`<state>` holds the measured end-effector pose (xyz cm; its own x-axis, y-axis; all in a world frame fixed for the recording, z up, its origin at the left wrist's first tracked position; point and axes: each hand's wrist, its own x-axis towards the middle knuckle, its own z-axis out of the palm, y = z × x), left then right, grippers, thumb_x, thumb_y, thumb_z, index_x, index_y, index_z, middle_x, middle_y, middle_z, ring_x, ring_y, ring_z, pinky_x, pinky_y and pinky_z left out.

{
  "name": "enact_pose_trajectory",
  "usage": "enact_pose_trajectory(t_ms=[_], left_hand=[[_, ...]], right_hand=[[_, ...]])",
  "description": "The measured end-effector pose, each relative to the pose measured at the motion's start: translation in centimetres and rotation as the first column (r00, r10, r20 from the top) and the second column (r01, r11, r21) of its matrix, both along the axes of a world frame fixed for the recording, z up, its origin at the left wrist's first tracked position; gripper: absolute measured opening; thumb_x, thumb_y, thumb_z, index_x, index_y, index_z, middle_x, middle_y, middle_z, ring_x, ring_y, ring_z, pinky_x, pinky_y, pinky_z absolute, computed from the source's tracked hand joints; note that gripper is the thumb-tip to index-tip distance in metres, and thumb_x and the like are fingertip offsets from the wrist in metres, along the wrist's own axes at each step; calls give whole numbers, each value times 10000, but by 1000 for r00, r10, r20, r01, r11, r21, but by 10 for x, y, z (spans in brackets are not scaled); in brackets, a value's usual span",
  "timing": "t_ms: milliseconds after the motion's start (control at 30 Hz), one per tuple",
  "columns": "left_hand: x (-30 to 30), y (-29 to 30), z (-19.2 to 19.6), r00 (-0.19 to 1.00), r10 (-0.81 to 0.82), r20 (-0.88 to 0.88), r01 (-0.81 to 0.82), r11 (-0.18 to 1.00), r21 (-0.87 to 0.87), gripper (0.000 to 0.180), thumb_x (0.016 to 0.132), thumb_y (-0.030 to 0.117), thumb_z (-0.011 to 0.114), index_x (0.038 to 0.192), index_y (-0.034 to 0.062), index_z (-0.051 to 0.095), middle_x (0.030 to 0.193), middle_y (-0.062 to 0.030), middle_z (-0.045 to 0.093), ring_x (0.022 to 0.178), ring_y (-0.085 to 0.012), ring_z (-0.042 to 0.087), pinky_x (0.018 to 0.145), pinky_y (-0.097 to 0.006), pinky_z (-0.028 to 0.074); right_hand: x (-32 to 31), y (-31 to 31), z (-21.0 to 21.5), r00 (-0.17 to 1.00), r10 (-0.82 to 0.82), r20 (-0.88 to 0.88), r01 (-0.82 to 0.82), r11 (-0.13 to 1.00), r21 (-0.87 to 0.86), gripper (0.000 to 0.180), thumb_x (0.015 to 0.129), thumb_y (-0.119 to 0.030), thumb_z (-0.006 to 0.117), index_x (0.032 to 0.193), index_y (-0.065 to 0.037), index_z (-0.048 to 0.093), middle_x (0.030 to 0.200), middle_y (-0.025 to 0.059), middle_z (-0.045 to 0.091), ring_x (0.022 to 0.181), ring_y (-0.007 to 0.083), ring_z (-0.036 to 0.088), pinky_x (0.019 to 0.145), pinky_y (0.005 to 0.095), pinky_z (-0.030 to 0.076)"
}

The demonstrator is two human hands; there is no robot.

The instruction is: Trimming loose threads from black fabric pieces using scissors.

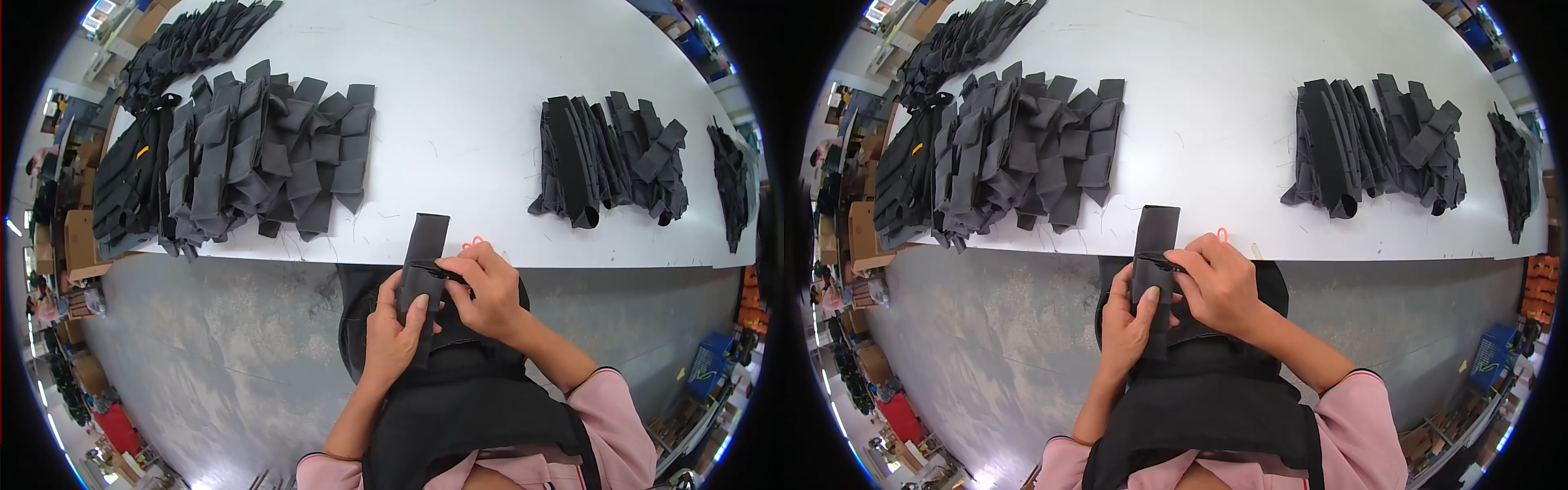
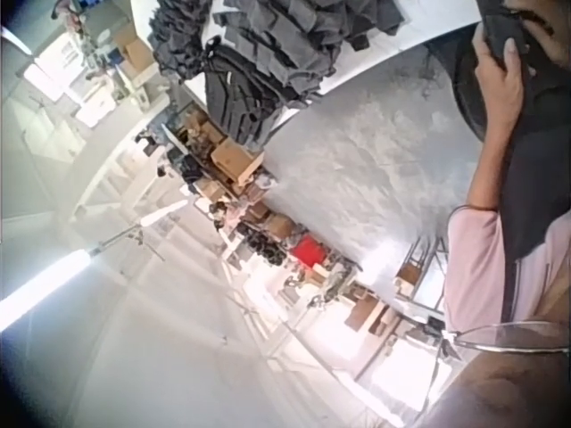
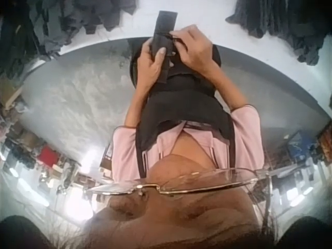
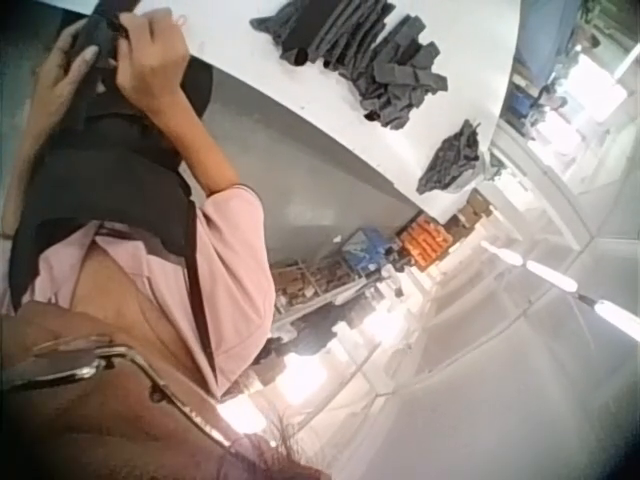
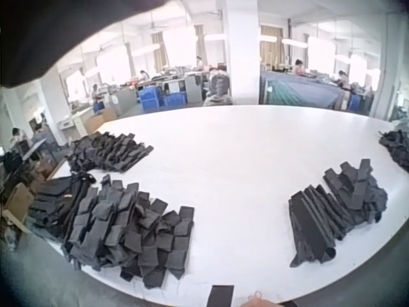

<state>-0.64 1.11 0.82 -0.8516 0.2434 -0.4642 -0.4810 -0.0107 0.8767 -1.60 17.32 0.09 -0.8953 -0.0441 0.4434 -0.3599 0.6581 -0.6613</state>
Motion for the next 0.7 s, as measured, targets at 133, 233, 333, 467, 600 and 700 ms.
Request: enact_pose_trajectory(t_ms=[133,233,333,467,600,700], left_hand=[[-1,1,3,1000,-6,-28,5,999,-45,391,916,126,547,1256,-2,402,866,-112,676,647,-140,657,581,-250,522],[0,2,3,997,-54,-59,46,990,-135,391,911,134,559,1250,-1,420,839,-105,674,629,-143,657,574,-252,515],[2,3,1,996,-38,-86,25,989,-147,398,906,142,572,1247,-3,428,812,-103,670,614,-147,657,559,-256,509],[3,5,1,991,-62,-122,32,972,-233,387,907,150,572,1240,2,440,778,-108,664,595,-156,658,545,-264,509],[4,5,-3,980,-67,-188,15,964,-266,374,907,156,571,1228,5,454,748,-110,659,582,-160,660,539,-272,510],[-1,1,-7,981,-87,-173,48,974,-220,379,917,155,552,1247,10,436,795,-124,660,586,-164,651,544,-268,512]], right_hand=[[-3,-1,0,1000,26,-16,-26,1000,-15,292,627,28,651,909,-46,631,762,67,545,595,214,555,515,312,445],[-3,-1,-1,999,24,-45,-24,1000,-8,312,612,31,646,915,-43,633,750,64,541,572,210,548,498,306,446],[1,-2,0,999,21,40,-22,999,27,364,600,81,615,939,-48,644,776,93,556,615,253,580,540,331,476],[3,-3,0,1000,11,28,-13,998,60,348,607,83,618,926,-51,652,759,97,553,602,247,579,546,329,481],[5,-3,-3,998,-21,65,25,997,-67,313,639,90,630,918,-49,655,757,98,540,587,229,558,557,298,478],[-5,-3,-1,994,-10,106,23,992,-122,241,684,47,657,912,-27,634,757,74,510,599,205,554,513,279,449]])
